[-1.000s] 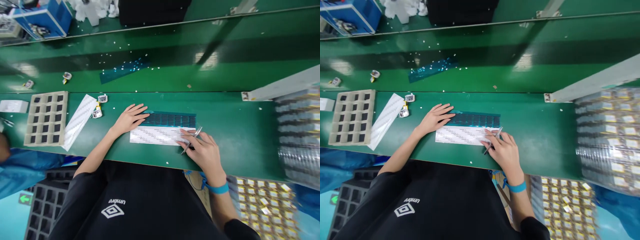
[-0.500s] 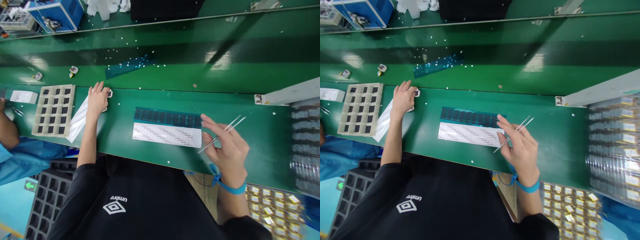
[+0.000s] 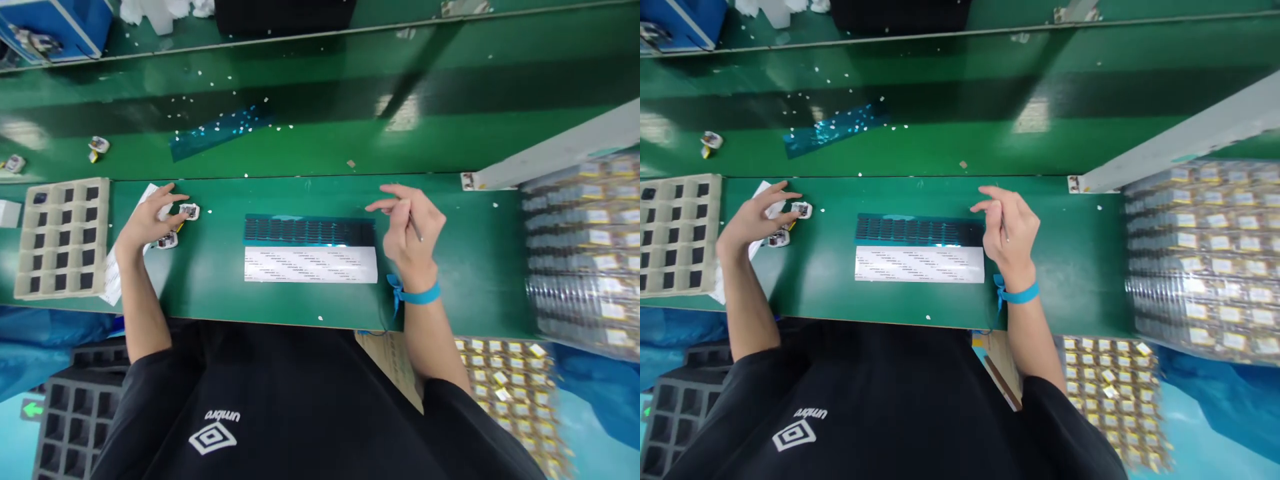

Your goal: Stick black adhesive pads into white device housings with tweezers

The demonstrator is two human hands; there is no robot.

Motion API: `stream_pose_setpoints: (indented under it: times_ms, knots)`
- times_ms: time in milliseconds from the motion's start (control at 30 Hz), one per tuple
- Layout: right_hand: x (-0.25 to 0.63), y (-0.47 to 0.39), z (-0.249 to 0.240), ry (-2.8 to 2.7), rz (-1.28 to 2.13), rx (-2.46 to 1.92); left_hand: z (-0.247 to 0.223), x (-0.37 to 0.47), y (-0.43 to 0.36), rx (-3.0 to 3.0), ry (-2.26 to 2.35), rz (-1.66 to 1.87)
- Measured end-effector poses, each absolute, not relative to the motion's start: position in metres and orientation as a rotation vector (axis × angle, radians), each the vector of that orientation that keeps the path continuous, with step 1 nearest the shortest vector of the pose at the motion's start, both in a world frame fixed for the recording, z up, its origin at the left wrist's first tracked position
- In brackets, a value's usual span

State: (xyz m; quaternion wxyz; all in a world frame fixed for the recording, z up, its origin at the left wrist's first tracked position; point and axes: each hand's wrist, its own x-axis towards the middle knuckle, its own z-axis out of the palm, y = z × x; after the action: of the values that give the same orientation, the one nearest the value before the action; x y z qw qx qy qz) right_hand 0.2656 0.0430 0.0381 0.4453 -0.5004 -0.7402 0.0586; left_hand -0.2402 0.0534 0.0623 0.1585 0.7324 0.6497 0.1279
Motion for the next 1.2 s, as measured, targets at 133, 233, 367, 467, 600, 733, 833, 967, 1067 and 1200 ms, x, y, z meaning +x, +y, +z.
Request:
stream_pose_setpoints:
  times_ms: [133, 233, 367, 467, 600, 733, 833, 967, 1067, 1200]
  knots:
    - [0.267, 0.047, 0.045, -1.956, 0.037, -1.4, 0.057, -0.242, 0.048, 2.062, 1.822, 0.42]
    - [0.26, 0.048, 0.049, -2.183, 0.001, -1.401, 0.052, -0.239, 0.046, 2.111, 1.772, 0.509]
    - [0.236, 0.043, 0.051, -2.574, 0.212, -1.33, 0.049, -0.226, 0.045, 2.166, 1.652, 0.564]
    - [0.215, 0.041, 0.05, -2.712, 0.237, -1.38, 0.047, -0.209, 0.047, 2.122, 1.71, 0.546]
    - [0.2, 0.046, 0.042, -2.744, 0.347, -1.353, 0.043, -0.19, 0.053, 2.096, 1.75, 0.56]
    - [0.203, 0.048, 0.033, -2.711, 0.469, -1.242, 0.048, -0.18, 0.054, 2.078, 1.654, 0.596]
    - [0.207, 0.048, 0.03, -2.69, 0.454, -1.204, 0.053, -0.173, 0.05, 1.985, 1.572, 0.701]
    - [0.209, 0.044, 0.027, -2.562, 0.307, -1.168, 0.053, -0.147, 0.045, 1.783, 1.546, 0.915]
    - [0.207, 0.038, 0.028, -2.363, 0.201, -1.095, 0.052, -0.105, 0.039, 1.592, 1.402, 1.033]
    - [0.201, 0.031, 0.03, -2.168, 0.097, -0.95, 0.058, -0.039, 0.024, 1.441, 1.064, 0.98]
